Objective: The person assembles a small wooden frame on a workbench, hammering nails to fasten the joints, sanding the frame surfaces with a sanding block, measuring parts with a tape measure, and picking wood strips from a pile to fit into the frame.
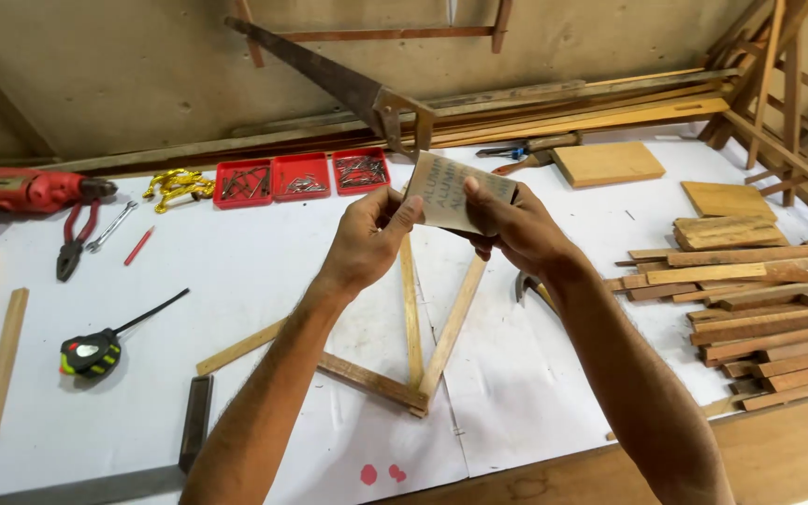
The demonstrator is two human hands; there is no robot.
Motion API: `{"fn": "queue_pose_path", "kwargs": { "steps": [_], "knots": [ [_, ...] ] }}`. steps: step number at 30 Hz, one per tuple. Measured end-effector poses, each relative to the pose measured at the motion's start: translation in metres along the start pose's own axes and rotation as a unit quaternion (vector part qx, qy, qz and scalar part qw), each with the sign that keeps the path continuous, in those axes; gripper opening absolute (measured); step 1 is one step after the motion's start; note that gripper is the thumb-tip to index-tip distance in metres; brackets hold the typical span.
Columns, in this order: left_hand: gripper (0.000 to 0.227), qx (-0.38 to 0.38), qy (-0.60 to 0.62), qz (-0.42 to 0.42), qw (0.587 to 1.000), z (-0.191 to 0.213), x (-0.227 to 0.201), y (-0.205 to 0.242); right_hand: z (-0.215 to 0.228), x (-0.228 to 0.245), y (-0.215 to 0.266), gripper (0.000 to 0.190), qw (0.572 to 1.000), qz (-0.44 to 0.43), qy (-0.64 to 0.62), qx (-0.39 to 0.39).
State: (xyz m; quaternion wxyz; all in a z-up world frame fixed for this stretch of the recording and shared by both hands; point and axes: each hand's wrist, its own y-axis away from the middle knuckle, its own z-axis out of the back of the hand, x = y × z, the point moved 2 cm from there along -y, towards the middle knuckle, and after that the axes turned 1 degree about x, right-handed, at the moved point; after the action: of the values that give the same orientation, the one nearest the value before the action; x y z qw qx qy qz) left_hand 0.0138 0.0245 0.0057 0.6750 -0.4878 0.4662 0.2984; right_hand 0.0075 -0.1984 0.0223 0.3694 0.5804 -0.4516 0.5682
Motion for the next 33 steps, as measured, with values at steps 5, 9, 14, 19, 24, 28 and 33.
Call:
{"fn": "queue_pose_path", "kwargs": {
  "steps": [5,9,14,19,24,28,33],
  "knots": [
    [0.033,0.029,0.133,0.04,0.99,0.026,-0.014,0.031,-0.049,0.002,-0.013,0.047,1.0,-0.023,-0.004,0.008],
    [0.029,0.049,0.198,-0.055,0.977,0.021,-0.018,0.043,-0.06,-0.067,-0.026,0.065,0.988,-0.094,-0.062,0.101],
    [0.031,0.049,0.14,-0.05,0.988,0.023,0.009,0.053,-0.085,-0.109,-0.015,0.056,0.977,-0.103,-0.161,0.097],
    [0.033,0.019,0.142,-0.03,0.989,0.034,0.038,0.058,-0.066,-0.091,-0.017,0.078,0.978,-0.183,-0.1,0.013],
    [0.029,0.056,0.184,0.019,0.981,0.027,0.036,0.056,-0.053,-0.045,-0.013,0.071,0.99,-0.073,-0.121,-0.026],
    [0.027,0.044,0.083,0.028,0.995,0.032,0.019,0.052,-0.041,-0.032,-0.008,0.068,0.999,-0.014,-0.043,0.025],
    [0.026,0.003,-0.066,0.168,0.984,0.032,0.016,0.055,-0.025,-0.038,-0.006,0.056,0.974,0.008,0.221,0.041]
  ]
}}
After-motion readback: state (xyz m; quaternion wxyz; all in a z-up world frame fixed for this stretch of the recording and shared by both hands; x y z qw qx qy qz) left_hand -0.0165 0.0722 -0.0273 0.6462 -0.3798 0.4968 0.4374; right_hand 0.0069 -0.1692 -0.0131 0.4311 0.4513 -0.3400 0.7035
